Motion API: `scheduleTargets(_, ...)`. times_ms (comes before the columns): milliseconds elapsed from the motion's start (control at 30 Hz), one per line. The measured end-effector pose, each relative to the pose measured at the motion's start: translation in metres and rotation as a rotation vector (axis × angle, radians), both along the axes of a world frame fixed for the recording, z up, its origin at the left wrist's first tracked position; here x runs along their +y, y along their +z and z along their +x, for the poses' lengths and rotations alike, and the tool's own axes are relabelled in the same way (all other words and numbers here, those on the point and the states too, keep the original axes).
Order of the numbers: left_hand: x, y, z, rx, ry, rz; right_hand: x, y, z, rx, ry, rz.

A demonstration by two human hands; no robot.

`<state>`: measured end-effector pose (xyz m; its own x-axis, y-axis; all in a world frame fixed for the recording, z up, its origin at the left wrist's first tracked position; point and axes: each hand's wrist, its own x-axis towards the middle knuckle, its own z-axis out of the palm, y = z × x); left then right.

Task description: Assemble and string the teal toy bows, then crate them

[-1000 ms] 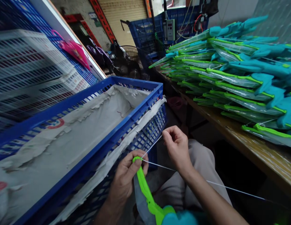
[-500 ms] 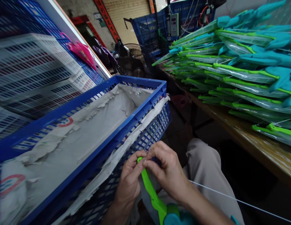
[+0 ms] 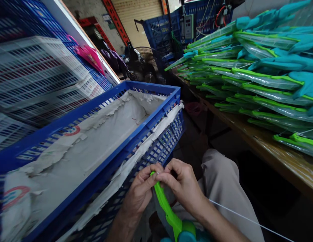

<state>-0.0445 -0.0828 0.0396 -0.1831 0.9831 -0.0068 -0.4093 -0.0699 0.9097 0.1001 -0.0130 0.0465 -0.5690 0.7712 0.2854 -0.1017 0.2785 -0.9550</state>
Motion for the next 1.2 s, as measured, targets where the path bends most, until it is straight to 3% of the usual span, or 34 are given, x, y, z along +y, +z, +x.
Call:
scheduleTargets(133,-0.002,-0.005,0.000,0.057,-0.014,0.014,0.000,-0.003,0.002,0.010,0.021,0.078)
scheduleTargets(400,-0.008,-0.017,0.009,0.095,0.060,-0.140,-0.008,0.011,0.011,-0.035,-0.057,0.352)
scheduleTargets(667,-0.004,-0.016,0.007,0.115,0.084,-0.124,-0.005,0.000,0.002,-0.026,-0.123,0.699)
scheduleTargets(833,-0.004,-0.016,0.013,0.151,0.208,-0.168,-0.009,-0.002,0.003,-0.098,-0.124,0.546)
scheduleTargets(967,-0.005,-0.018,0.015,0.114,0.188,-0.196,-0.009,0.000,0.005,-0.113,-0.114,0.401)
scheduleTargets(1200,-0.003,-0.016,0.015,-0.031,0.103,-0.157,-0.008,-0.007,0.002,-0.081,-0.197,0.609)
